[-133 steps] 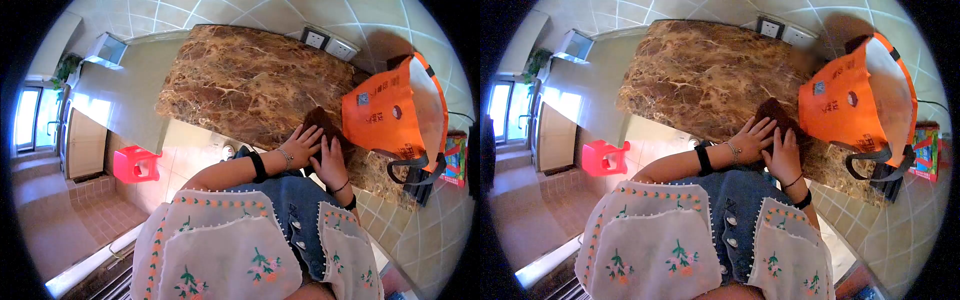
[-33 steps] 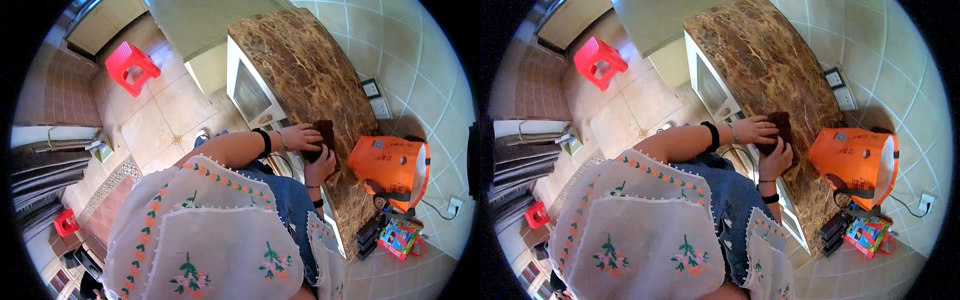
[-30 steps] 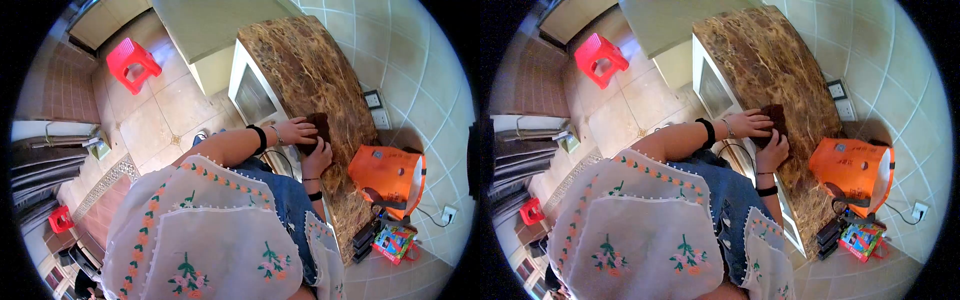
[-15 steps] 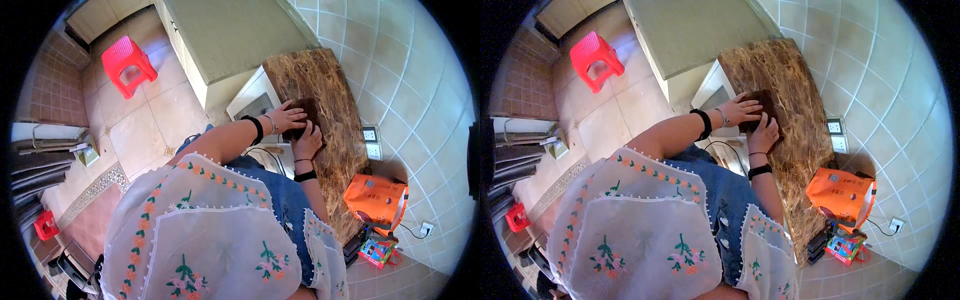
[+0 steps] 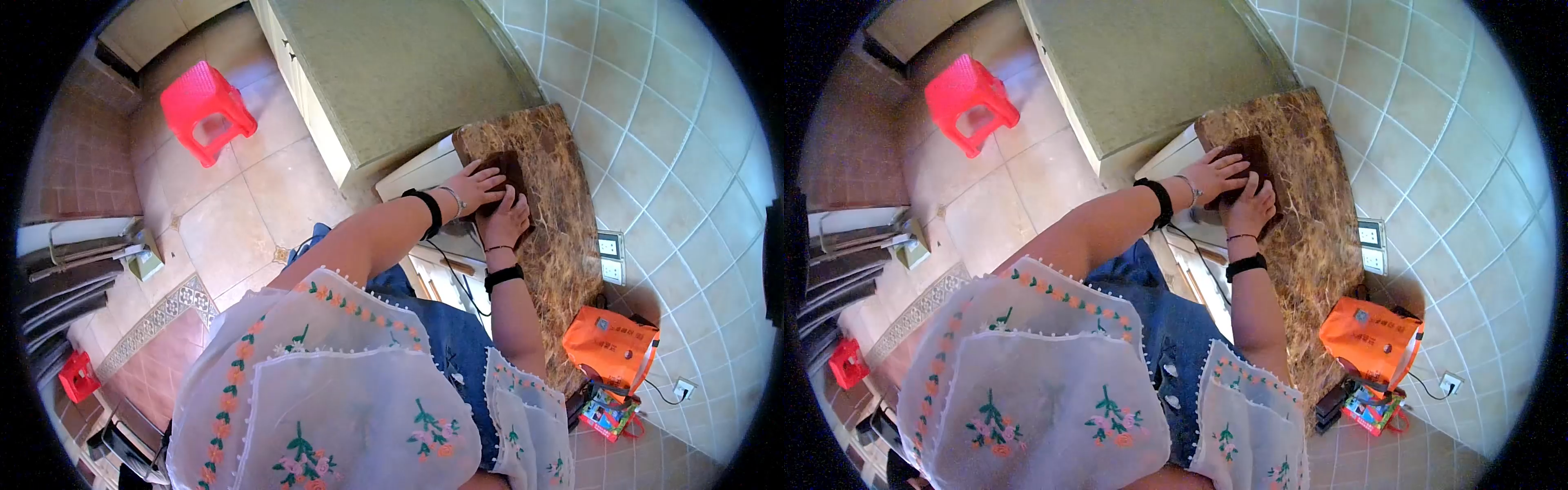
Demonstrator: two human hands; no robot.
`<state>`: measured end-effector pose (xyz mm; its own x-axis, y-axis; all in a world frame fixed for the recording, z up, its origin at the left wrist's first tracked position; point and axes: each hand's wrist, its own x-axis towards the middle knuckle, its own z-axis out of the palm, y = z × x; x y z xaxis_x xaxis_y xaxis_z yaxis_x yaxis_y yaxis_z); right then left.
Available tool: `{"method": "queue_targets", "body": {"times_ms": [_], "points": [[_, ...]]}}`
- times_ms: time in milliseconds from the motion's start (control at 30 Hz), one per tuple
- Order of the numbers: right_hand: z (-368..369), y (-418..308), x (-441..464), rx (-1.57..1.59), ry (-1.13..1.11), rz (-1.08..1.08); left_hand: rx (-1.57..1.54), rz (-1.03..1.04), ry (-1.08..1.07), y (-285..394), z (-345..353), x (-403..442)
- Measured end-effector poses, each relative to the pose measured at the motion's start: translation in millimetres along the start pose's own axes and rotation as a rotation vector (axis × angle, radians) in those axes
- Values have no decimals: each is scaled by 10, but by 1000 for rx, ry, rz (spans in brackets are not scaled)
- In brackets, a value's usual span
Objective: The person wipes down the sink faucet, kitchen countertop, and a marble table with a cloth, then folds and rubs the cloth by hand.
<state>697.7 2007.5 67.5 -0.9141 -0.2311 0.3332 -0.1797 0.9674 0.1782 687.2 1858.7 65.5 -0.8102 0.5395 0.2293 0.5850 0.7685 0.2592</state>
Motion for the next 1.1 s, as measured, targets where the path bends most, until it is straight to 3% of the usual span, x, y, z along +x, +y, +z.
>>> {"method": "queue_targets", "body": {"times_ms": [400, 667, 800, 867, 933, 1033, 1067, 1100], "points": [[-51, -341, 264, 57, 15, -1, 24, -20, 25, -330, -34, -20], [21, -530, 486, 60, 38, -11, 30, 14, 180, -664, -76, -11], [-7, -666, 701, 120, 76, -66, -45, -5, 249, -876, -250, -77], [7, -777, 905, 304, 67, -231, -71, -18, 271, -1045, -328, -177], [48, -1007, 1113, 378, 149, -300, -116, -157, 235, -1245, -443, -397], [168, -1489, 1257, 515, 72, -410, -48, -204, 327, -1649, -402, -741], [310, -1655, 1222, 566, 49, -391, -41, -185, 312, -1754, -381, -856], [457, -1802, 1135, 586, -122, -401, 8, -288, 190, -1809, -353, -994]]}}
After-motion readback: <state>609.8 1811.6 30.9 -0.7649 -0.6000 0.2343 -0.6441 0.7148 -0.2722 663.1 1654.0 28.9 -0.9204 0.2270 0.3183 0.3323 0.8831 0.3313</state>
